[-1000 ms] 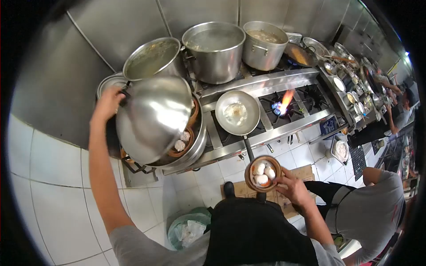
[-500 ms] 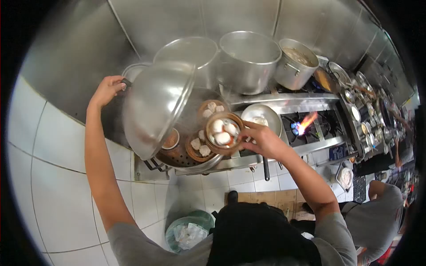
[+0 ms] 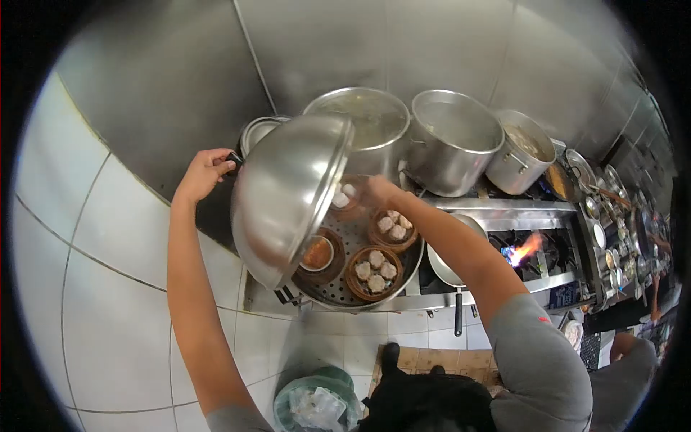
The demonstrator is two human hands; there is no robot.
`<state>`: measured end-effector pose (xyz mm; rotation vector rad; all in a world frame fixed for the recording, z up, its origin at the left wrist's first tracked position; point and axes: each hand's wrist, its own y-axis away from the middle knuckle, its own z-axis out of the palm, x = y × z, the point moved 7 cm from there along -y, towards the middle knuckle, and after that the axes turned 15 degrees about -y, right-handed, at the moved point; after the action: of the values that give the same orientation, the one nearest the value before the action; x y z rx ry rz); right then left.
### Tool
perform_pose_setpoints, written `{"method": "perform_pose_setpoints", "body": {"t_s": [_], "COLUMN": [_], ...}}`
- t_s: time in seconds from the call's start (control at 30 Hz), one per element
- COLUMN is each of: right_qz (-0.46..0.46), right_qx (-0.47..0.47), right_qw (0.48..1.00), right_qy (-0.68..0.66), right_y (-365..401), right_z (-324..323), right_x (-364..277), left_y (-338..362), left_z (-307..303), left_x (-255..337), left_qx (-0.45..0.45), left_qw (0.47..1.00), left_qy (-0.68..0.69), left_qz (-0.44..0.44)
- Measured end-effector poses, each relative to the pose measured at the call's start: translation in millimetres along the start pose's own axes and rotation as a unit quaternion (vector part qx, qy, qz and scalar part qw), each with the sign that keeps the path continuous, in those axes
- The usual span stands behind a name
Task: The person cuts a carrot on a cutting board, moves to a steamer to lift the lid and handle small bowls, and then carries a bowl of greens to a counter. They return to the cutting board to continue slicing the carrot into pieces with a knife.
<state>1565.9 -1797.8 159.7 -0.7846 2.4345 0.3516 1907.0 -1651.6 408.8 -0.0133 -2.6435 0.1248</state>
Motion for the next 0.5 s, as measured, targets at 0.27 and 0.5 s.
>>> {"method": "perform_pose_setpoints", "body": {"t_s": [0.27, 0.5], "right_qz": [-0.103, -0.073], "right_qx": [-0.122, -0.149], "right_qw": [0.985, 0.985], "right_qy": [0.067, -0.041], "right_y": [-25.6, -39.0], "right_z": [24.8, 48.8], "right_x": [-13.2, 7.6], "left_y": [4.0, 4.1], "left_z": [-2.4, -3.4], "left_x": [-11.6, -16.4], "left_qx": [0.016, 0.027], "left_qw": [1.000, 0.999], "left_qy": [0.014, 0.005], "left_qz": [-0.016, -0.031]}}
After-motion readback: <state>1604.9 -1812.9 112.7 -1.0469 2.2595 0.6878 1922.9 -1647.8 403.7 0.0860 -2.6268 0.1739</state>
